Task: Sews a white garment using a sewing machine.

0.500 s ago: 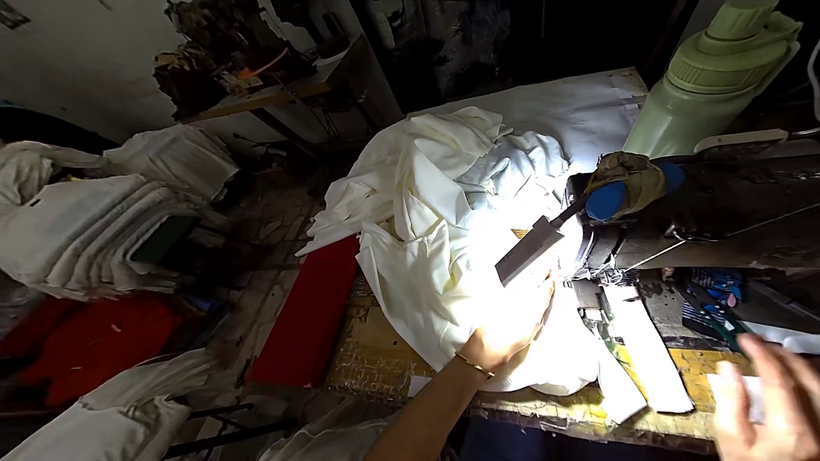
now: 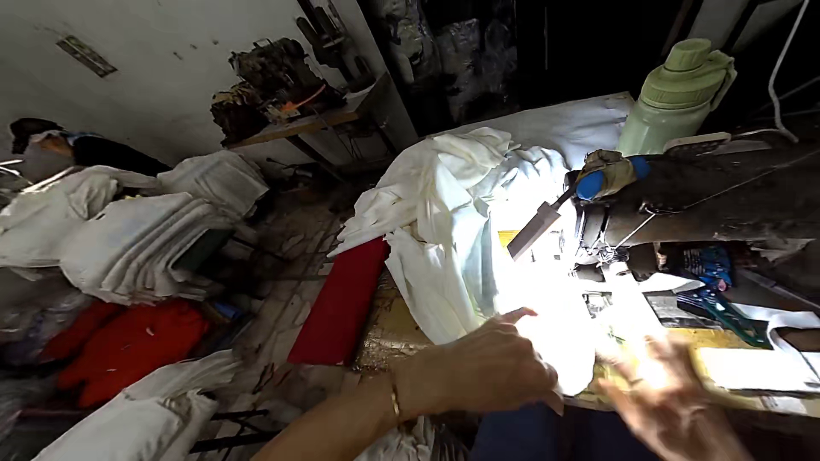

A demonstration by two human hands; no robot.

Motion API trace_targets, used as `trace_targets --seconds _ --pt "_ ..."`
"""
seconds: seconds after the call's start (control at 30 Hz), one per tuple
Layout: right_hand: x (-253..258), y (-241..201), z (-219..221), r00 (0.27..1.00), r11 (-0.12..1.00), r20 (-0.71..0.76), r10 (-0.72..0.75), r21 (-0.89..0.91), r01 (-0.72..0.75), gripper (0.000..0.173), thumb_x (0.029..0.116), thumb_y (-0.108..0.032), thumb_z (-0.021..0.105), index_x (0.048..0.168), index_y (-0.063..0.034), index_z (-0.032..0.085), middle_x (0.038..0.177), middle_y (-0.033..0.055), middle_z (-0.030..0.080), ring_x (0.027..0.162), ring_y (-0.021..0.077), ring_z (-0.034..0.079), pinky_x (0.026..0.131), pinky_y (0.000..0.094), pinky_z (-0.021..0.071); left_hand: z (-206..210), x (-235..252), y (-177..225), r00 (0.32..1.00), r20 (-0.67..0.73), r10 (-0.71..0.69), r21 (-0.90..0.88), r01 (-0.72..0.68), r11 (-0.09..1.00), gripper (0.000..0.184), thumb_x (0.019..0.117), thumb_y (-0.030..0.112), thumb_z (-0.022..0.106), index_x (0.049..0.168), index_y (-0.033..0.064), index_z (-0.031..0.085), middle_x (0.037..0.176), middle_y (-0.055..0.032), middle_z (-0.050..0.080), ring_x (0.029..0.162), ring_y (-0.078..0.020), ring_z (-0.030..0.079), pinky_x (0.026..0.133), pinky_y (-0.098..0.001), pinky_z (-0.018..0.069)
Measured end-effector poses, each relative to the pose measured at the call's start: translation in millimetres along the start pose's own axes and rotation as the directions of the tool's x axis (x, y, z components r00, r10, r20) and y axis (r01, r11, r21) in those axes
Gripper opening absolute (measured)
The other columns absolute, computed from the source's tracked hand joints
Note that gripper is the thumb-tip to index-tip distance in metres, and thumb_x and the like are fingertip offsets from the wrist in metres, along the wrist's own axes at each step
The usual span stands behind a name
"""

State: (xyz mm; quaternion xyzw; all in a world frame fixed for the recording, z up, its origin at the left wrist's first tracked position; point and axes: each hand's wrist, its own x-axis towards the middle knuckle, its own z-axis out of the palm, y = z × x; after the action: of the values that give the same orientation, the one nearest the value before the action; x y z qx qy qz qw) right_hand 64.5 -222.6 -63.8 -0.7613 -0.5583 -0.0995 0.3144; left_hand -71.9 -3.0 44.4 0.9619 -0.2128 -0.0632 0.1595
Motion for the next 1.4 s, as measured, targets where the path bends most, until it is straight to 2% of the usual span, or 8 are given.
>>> trace_targets --seconds 0.17,0.4,0.67,0.87,0.97,1.17,1.33,1.4 --pt "-15 -14 37 0.991 0.987 -0.118 -0.068 0.140 0.084 0.025 0.0991 -0.018 0.051 0.087 -0.0112 0.072 0.091 0.0105 0.073 0.090 0.0262 0.070 0.081 0.0443 0.0536 24 44 -28 0.959 0.243 -0.149 -0.513 0.257 0.819 0.043 0.1096 0.033 0.039 0.113 -0.0008 0.065 0.100 -0.0164 0.068 0.092 -0.0250 0.065 0.082 -0.0471 0.0502" --pt "-60 -7 71 0.981 0.994 -0.194 0.018 0.107 0.003 0.028 0.0996 -0.016 0.049 0.101 -0.0156 0.077 0.108 0.0076 0.076 0.110 0.0240 0.066 0.105 0.0450 0.0420 14 29 -29 0.707 0.508 -0.493 0.112 0.513 0.851 0.069 0.1030 0.063 0.040 0.114 -0.0003 0.066 0.097 -0.0216 0.068 0.100 -0.0385 0.065 0.095 -0.0587 0.0425" --pt "-62 -29 76 0.963 0.995 -0.252 0.101 0.031 -0.096 0.030 0.0964 -0.016 0.048 0.106 -0.0118 0.076 0.113 0.0123 0.073 0.113 0.0300 0.064 0.104 0.0478 0.0408 32 -15 21 0.990 0.093 -0.103 -0.046 0.108 0.993 0.032 0.1033 0.025 0.056 0.082 0.0064 0.069 0.073 -0.0071 0.069 0.083 -0.0261 0.072 0.112 -0.0586 0.0374" --pt "-81 -39 54 0.978 0.984 -0.203 0.040 0.175 -0.004 0.018 0.1033 -0.021 0.054 0.109 -0.0183 0.071 0.106 0.0038 0.067 0.103 0.0187 0.057 0.098 0.0343 0.0372 70 0 21 0.996 -0.031 -0.078 -0.238 0.069 0.969 0.034 0.1062 0.029 0.051 0.085 0.0083 0.067 0.072 -0.0063 0.064 0.075 -0.0223 0.068 0.103 -0.0507 0.0456" --pt "-90 -37 58 0.968 0.978 -0.243 0.063 0.207 -0.012 0.020 0.1020 -0.013 0.054 0.107 -0.0136 0.073 0.105 0.0038 0.071 0.101 0.0177 0.059 0.097 0.0317 0.0407 77 10 13 0.978 -0.105 -0.181 -0.067 0.174 0.982 0.039 0.1084 0.035 0.042 0.100 0.0104 0.072 0.089 -0.0041 0.069 0.088 -0.0186 0.068 0.092 -0.0424 0.0495" --pt "-96 -34 66 0.957 0.975 -0.274 0.093 0.222 -0.032 0.020 0.1030 -0.014 0.053 0.105 -0.0146 0.072 0.107 0.0040 0.069 0.103 0.0166 0.059 0.097 0.0305 0.0411 93 8 2 0.924 -0.288 -0.252 0.256 0.327 0.910 0.038 0.1031 0.035 0.047 0.087 0.0150 0.075 0.076 0.0011 0.067 0.075 -0.0158 0.063 0.084 -0.0401 0.0455" --pt "-94 -34 75 0.960 0.975 -0.262 0.098 0.217 -0.041 0.020 0.1029 -0.014 0.052 0.105 -0.0124 0.072 0.109 0.0053 0.070 0.108 0.0181 0.060 0.100 0.0315 0.0423 79 9 5 0.913 -0.184 -0.365 0.350 0.408 0.843 0.038 0.1043 0.030 0.044 0.108 0.0121 0.077 0.117 -0.0050 0.073 0.112 -0.0224 0.065 0.092 -0.0460 0.0437" --pt "-94 -33 75 0.966 0.979 -0.243 0.084 0.203 -0.034 0.020 0.1021 -0.012 0.053 0.105 -0.0120 0.072 0.110 0.0060 0.070 0.110 0.0187 0.060 0.102 0.0316 0.0421 76 12 4 0.906 -0.219 -0.362 0.313 0.417 0.854 0.036 0.1042 0.027 0.046 0.100 0.0109 0.077 0.104 -0.0047 0.075 0.102 -0.0225 0.068 0.087 -0.0441 0.0466"
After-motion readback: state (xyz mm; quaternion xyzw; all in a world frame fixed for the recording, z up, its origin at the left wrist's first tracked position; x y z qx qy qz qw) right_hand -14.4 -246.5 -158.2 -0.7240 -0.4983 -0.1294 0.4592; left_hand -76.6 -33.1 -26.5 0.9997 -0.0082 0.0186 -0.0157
